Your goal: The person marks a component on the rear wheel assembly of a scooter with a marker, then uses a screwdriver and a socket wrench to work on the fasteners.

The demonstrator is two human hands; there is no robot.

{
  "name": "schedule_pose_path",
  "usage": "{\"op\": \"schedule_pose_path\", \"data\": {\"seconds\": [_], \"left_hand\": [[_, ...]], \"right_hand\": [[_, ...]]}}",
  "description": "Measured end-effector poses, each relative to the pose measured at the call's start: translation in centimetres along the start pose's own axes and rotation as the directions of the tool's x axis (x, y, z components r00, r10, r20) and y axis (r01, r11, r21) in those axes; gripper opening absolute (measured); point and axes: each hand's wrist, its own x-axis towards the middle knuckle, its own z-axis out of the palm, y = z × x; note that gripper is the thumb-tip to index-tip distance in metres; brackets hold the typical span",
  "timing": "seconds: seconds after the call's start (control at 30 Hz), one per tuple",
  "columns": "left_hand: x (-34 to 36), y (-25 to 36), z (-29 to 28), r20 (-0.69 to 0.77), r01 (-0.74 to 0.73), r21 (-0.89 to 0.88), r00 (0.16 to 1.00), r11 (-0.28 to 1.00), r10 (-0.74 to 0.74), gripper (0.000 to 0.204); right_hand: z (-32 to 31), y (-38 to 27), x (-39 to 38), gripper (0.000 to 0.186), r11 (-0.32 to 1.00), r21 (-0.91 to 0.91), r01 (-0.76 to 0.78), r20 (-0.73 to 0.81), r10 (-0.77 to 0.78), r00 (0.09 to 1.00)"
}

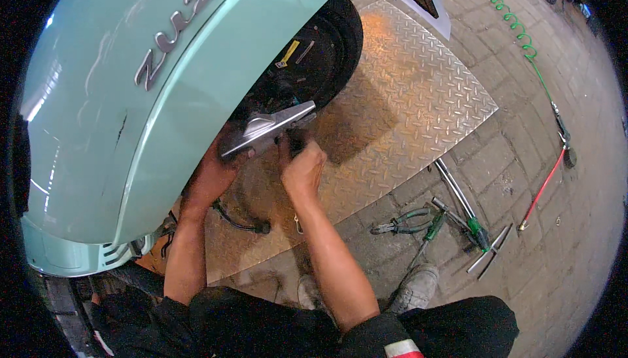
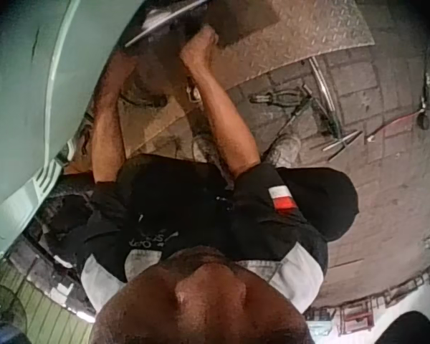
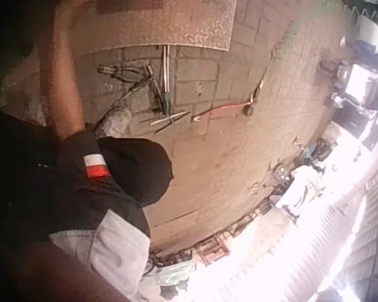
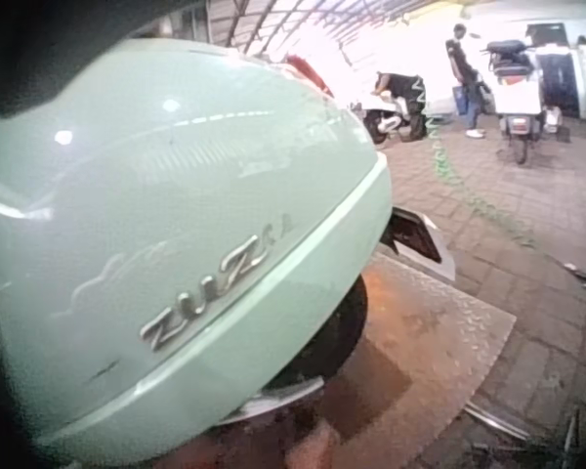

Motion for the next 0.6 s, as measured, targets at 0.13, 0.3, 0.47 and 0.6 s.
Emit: {"op": "schedule_pose_path", "data": {"seconds": [0.13,0.3,0.47,0.6], "left_hand": [[-0.1,-0.6,0.6,0.001,0.017,-0.045,1.000,0.999,-0.017,0.064],[0.0,-1.0,0.4,-0.005,0.008,-0.076,1.000,0.997,-0.008,0.059],[0.3,-1.2,0.7,-0.030,-0.008,-0.078,1.000,0.997,0.005,0.055],[0.4,-1.1,0.7,-0.117,-0.090,-0.118,0.990,0.989,0.076,0.052]], "right_hand": [[0.2,-0.6,-0.5,0.019,0.997,0.081,-0.010,-0.018,0.012,1.000],[0.3,-0.6,-1.0,0.023,0.989,0.126,-0.083,-0.047,0.089,0.995],[1.0,0.3,-1.1,0.022,0.985,0.154,-0.074,-0.072,0.085,0.994],[1.5,0.9,-1.1,0.019,0.997,0.047,0.053,-0.134,-0.047,0.990]]}}
